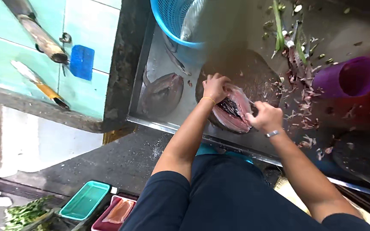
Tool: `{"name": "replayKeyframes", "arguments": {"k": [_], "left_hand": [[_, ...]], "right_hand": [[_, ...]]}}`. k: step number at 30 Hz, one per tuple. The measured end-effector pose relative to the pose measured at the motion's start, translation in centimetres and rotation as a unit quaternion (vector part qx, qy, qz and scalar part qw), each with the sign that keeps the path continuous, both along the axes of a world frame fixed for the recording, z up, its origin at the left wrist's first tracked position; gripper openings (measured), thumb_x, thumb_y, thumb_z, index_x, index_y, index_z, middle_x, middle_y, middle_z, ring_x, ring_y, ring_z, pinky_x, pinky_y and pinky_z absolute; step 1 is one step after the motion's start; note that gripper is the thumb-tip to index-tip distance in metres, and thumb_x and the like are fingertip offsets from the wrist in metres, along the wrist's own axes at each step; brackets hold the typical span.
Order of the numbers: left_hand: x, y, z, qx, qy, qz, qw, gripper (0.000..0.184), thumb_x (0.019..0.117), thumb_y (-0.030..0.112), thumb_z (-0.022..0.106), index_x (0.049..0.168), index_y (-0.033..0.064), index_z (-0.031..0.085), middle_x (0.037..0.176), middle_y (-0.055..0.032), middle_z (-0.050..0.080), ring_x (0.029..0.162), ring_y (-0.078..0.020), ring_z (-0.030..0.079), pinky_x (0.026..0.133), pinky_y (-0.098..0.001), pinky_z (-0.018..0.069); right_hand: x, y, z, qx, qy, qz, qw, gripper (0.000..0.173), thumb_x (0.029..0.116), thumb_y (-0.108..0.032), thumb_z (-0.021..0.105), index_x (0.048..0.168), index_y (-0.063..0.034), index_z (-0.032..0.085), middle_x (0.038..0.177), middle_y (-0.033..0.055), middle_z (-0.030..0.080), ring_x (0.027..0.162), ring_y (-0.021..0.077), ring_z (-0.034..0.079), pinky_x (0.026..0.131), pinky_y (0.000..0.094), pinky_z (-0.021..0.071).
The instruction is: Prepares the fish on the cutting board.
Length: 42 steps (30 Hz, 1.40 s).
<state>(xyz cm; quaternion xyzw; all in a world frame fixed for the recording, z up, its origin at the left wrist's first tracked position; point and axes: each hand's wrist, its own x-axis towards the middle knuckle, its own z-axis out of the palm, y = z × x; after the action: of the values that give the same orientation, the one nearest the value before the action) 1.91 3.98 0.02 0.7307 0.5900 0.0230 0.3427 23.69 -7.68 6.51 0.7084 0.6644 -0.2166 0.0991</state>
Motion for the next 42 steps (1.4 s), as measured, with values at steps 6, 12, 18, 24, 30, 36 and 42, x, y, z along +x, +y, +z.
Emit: {"name": "replayKeyframes", "arguments": {"k": [6, 12, 18, 24, 30, 36, 42], "left_hand": [[0.7, 0.0, 0.7, -0.013, 0.029, 0.014, 0.999, 0.056, 0.0747, 0.03, 0.088, 0.128, 0.0342, 0.069, 0.137, -0.0009, 0.062, 0.132, -0.0334, 0.05, 0.099, -0.0651, 0.0413], [1.2, -0.3, 0.7, -0.007, 0.048, 0.008, 0.999, 0.055, 0.0753, 0.028, 0.084, 0.127, 0.0344, 0.068, 0.136, -0.0021, 0.062, 0.131, -0.0345, 0.051, 0.095, -0.0654, 0.0425], [1.4, 0.4, 1.1, -0.024, 0.056, 0.012, 0.998, 0.056, 0.0747, 0.025, 0.083, 0.127, 0.0327, 0.067, 0.137, -0.0044, 0.061, 0.132, -0.0381, 0.049, 0.094, -0.0696, 0.0414], [1.3, 0.7, 1.1, -0.014, 0.043, -0.028, 0.999, 0.058, 0.0744, 0.031, 0.087, 0.129, 0.0308, 0.067, 0.137, -0.0041, 0.062, 0.132, -0.0379, 0.049, 0.096, -0.0716, 0.0392], [2.1, 0.8, 0.5, -0.003, 0.004, -0.131, 0.991, 0.064, 0.075, 0.043, 0.088, 0.133, 0.0306, 0.065, 0.115, -0.0011, 0.074, 0.114, -0.0291, 0.064, 0.105, -0.0677, 0.0359], [2.1, 0.7, 0.2, -0.011, 0.01, -0.146, 0.989, 0.061, 0.0754, 0.048, 0.087, 0.131, 0.0312, 0.066, 0.112, 0.0012, 0.074, 0.113, -0.0271, 0.064, 0.104, -0.0654, 0.0373], [2.6, 0.1, 0.3, -0.007, 0.023, -0.147, 0.989, 0.062, 0.0737, 0.049, 0.086, 0.13, 0.032, 0.066, 0.11, 0.003, 0.075, 0.112, -0.0264, 0.064, 0.101, -0.0644, 0.0382]], "right_hand": [[-4.4, 1.5, 1.5, -0.065, -0.01, 0.019, 0.998, 0.033, 0.0973, -0.033, 0.053, 0.101, -0.0069, 0.072, 0.097, 0.0198, 0.074, 0.095, 0.0413, 0.072, 0.076, 0.0652, 0.0523], [-5.1, 1.8, 1.1, -0.083, -0.008, -0.019, 0.996, 0.038, 0.0962, -0.04, 0.057, 0.109, -0.0065, 0.071, 0.106, 0.0206, 0.073, 0.101, 0.0418, 0.07, 0.08, 0.0665, 0.0511], [-4.5, 0.3, 2.8, -0.053, 0.007, -0.029, 0.998, 0.035, 0.0944, -0.038, 0.056, 0.104, -0.0083, 0.073, 0.099, 0.0191, 0.074, 0.095, 0.0412, 0.072, 0.074, 0.066, 0.0519], [-0.8, -1.6, 1.5, 0.087, 0.055, -0.046, 0.994, 0.039, 0.0967, -0.035, 0.059, 0.126, -0.0105, 0.068, 0.114, 0.0187, 0.072, 0.096, 0.041, 0.071, 0.074, 0.0663, 0.0532], [0.0, -4.0, 0.9, 0.013, 0.041, -0.119, 0.992, 0.049, 0.0862, -0.043, 0.075, 0.124, -0.0117, 0.072, 0.111, 0.0191, 0.074, 0.098, 0.0424, 0.071, 0.077, 0.0679, 0.0538], [-3.4, -2.9, 1.9, 0.009, 0.043, -0.072, 0.996, 0.023, 0.0945, -0.029, 0.062, 0.099, -0.0093, 0.073, 0.091, 0.0176, 0.073, 0.088, 0.0395, 0.071, 0.072, 0.0643, 0.0527], [-4.0, -1.4, 2.5, -0.066, 0.01, -0.087, 0.994, 0.033, 0.0948, -0.037, 0.058, 0.106, -0.0093, 0.073, 0.104, 0.0173, 0.074, 0.1, 0.0392, 0.071, 0.08, 0.0653, 0.0518]]}}
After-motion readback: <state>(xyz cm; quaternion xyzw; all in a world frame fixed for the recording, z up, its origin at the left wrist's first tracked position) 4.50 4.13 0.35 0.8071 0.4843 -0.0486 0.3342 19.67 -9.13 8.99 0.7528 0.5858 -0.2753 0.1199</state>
